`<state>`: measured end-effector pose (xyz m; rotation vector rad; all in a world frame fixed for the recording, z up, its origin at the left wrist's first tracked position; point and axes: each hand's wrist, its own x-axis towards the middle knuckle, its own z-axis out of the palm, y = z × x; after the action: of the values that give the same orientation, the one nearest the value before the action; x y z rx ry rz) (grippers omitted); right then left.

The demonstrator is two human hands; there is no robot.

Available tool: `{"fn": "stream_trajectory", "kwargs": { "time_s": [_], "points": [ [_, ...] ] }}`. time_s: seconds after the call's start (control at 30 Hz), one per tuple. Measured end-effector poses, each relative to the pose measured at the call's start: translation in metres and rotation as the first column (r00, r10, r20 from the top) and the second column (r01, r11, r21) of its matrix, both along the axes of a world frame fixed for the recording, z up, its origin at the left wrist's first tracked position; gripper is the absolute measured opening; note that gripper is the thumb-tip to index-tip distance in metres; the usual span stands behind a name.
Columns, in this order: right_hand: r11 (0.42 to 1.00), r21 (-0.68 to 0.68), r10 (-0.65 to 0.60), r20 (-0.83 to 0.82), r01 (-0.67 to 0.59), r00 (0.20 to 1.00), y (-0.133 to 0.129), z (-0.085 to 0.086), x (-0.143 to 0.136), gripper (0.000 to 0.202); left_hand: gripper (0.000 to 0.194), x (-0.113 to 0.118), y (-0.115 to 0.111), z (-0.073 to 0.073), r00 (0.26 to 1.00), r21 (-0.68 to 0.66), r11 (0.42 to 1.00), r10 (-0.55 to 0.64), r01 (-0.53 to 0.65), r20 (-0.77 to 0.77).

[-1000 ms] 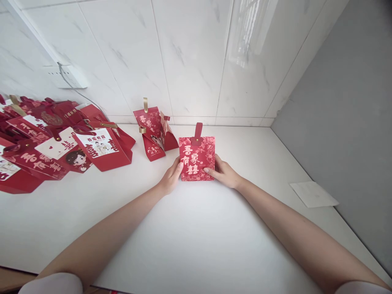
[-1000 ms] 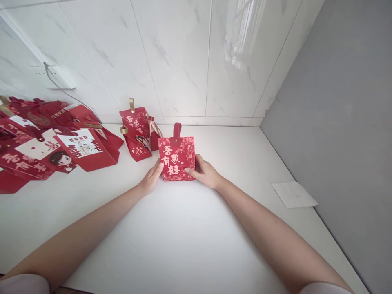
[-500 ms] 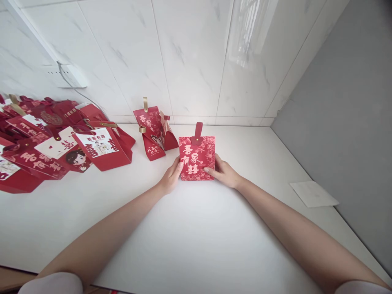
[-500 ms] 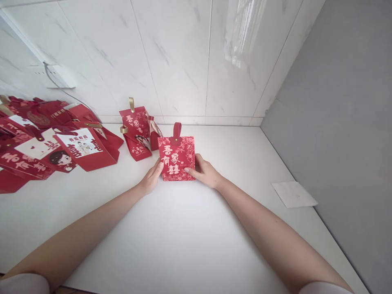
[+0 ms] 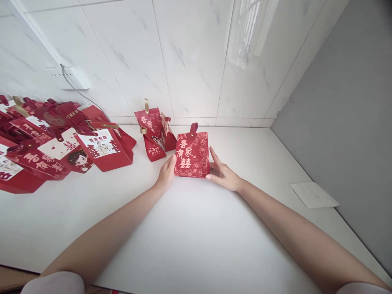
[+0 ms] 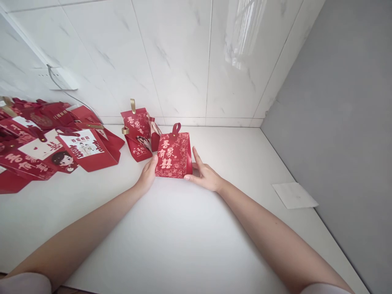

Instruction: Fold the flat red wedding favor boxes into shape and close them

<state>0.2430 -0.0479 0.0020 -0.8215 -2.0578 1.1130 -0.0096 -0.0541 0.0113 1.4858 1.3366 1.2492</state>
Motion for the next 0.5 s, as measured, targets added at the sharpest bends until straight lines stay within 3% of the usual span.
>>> {"fn": "stream_trajectory", "kwargs": {
  "time_s": [0.1,0.23,0.3,0.4,0.5],
  "points": [
    [0.998,0.061,-0.019,-0.012,0.020,1.000,0.000,-0.001,0.000,0.095,0.061,0.001,-0.002,0.000,0.999,0.027,0.999,-0.034,0.034,0.001],
    [0.963,0.227,-0.158,0.026,0.148,0.987,-0.004,-0.001,-0.004,0.089,0.054,0.001,-0.006,-0.001,0.987,0.122,0.990,0.092,-0.075,-0.132],
    [0.931,0.307,-0.224,0.063,0.195,0.973,-0.009,-0.001,-0.008,0.082,0.058,0.001,-0.010,-0.002,0.976,0.180,0.981,0.111,-0.077,-0.186],
    [0.909,0.391,-0.203,0.124,0.140,0.971,-0.016,-0.002,-0.014,0.067,0.077,0.003,-0.017,0.001,0.945,0.235,0.963,-0.049,0.131,-0.324],
    [0.906,0.419,-0.130,0.146,0.058,0.981,-0.022,-0.001,-0.019,0.061,0.112,0.007,-0.021,0.008,0.883,0.203,0.922,-0.224,0.329,-0.411]
  ]
}}
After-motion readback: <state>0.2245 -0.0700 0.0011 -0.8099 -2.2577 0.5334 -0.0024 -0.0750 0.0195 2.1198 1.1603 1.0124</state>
